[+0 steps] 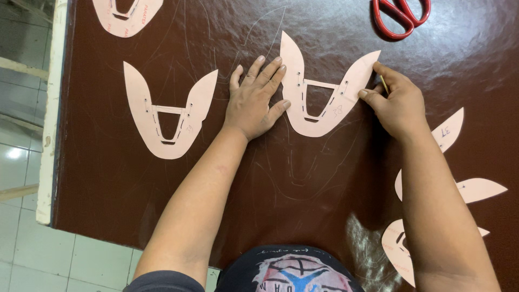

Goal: The person places pink paper shoe patterns on a brown work surface and uses a pencil to trace their outlines. They repeat this process for several patterns, moving each one after tracing to a new position on the table.

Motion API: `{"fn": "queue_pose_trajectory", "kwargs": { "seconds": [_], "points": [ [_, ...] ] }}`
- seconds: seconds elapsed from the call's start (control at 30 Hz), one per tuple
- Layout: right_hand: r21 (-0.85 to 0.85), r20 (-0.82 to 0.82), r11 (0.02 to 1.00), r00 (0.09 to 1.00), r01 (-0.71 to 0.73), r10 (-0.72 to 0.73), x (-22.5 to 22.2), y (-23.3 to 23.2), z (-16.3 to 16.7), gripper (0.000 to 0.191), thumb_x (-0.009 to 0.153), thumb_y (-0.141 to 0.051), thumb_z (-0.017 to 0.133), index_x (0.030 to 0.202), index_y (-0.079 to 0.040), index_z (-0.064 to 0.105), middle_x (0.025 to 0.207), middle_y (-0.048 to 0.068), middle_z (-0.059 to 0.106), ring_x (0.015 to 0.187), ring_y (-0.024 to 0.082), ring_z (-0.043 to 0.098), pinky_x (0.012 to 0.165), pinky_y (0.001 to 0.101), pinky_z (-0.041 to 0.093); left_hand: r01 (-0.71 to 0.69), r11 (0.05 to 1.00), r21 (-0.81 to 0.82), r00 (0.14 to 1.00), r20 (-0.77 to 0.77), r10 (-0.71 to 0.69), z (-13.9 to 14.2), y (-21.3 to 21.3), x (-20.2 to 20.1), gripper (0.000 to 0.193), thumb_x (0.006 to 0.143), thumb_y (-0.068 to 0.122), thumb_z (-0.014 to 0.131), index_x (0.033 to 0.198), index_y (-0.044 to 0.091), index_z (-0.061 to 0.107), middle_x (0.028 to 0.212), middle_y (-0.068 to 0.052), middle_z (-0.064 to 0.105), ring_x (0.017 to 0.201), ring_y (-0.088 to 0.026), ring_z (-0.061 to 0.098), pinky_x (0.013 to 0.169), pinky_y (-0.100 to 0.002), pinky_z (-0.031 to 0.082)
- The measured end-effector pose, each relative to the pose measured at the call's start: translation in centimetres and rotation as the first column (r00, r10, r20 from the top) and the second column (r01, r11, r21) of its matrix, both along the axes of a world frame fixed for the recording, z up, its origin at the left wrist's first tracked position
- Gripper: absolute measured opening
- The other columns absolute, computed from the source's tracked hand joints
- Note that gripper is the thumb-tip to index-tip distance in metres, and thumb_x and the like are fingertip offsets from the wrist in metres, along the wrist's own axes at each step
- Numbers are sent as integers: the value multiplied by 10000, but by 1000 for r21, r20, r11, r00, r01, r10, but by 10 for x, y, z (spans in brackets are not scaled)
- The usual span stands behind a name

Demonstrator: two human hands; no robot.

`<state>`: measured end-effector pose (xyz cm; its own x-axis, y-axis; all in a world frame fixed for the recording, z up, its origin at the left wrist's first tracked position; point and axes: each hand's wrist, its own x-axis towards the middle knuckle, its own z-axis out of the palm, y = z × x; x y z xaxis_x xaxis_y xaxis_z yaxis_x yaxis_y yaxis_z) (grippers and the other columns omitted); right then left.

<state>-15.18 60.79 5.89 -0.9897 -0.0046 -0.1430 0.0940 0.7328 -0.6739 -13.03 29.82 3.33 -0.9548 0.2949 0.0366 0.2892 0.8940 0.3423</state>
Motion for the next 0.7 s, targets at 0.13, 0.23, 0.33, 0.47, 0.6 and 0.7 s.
{"fn": "queue_pose_trajectory", "kwargs": {
  "seconds": [0.13, 0.23, 0.33, 0.47, 0.6, 0.7],
  "points": [
    [-6, -30, 1000, 999, -20, 20, 1, 1, -1, 625, 902, -162, 795, 1485, -67, 592, 931, 30, 683, 912, 134, 655, 949, 312, 505, 1, 1000, -1, 1000, -10, -1, 0, 0, 1, 728, 965, 555, 586, 1577, 209, 394, 1664, 48, 304, 1549, -241, 206, 1247, -552, 70],
    [-7, -22, 1000, 1000, -15, 15, 1, 2, -2, 627, 898, -157, 794, 1485, -65, 591, 946, 35, 682, 918, 136, 653, 948, 314, 503, 1, 1000, -3, 1000, -3, -1, 0, 0, 0, 737, 954, 555, 600, 1573, 210, 396, 1660, 49, 306, 1545, -244, 210, 1245, -555, 74],
    [-23, -25, 1000, 1000, -13, 12, 1, 2, -2, 628, 900, -157, 794, 1486, -63, 589, 949, 39, 683, 918, 137, 652, 952, 312, 505, 6, 1000, -5, 1000, -20, -6, 0, -1, 1, 734, 960, 547, 609, 1575, 205, 399, 1663, 46, 309, 1549, -247, 215, 1245, -561, 82],
    [-1, -33, 1000, 999, -16, 16, 2, 1, -2, 628, 898, -161, 798, 1479, -52, 586, 986, 44, 689, 923, 146, 656, 931, 315, 508, 8, 1000, 22, 999, -38, -7, -1, -1, 1, 736, 952, 550, 625, 1568, 208, 411, 1653, 35, 326, 1545, -254, 227, 1241, -568, 88],
    [40, -34, 999, 999, -33, 35, 1, 0, -1, 635, 900, -162, 798, 1485, -46, 581, 1026, 78, 700, 928, 170, 666, 926, 326, 504, 6, 1000, 28, 1000, -12, -5, -1, 0, 2, 604, 937, 546, 636, 1491, 340, 505, 1636, 30, 343, 1535, -256, 229, 1236, -575, 84],
    [50, -66, 997, 996, -51, 55, 0, 0, -1, 631, 896, -163, 804, 1475, -36, 587, 1083, 98, 703, 953, 182, 674, 928, 340, 503, 8, 999, 31, 1000, -17, -8, 2, -1, 2, 529, 944, 541, 639, 1449, 408, 558, 1640, 36, 341, 1544, -255, 218, 1246, -578, 79]
  ]
}}
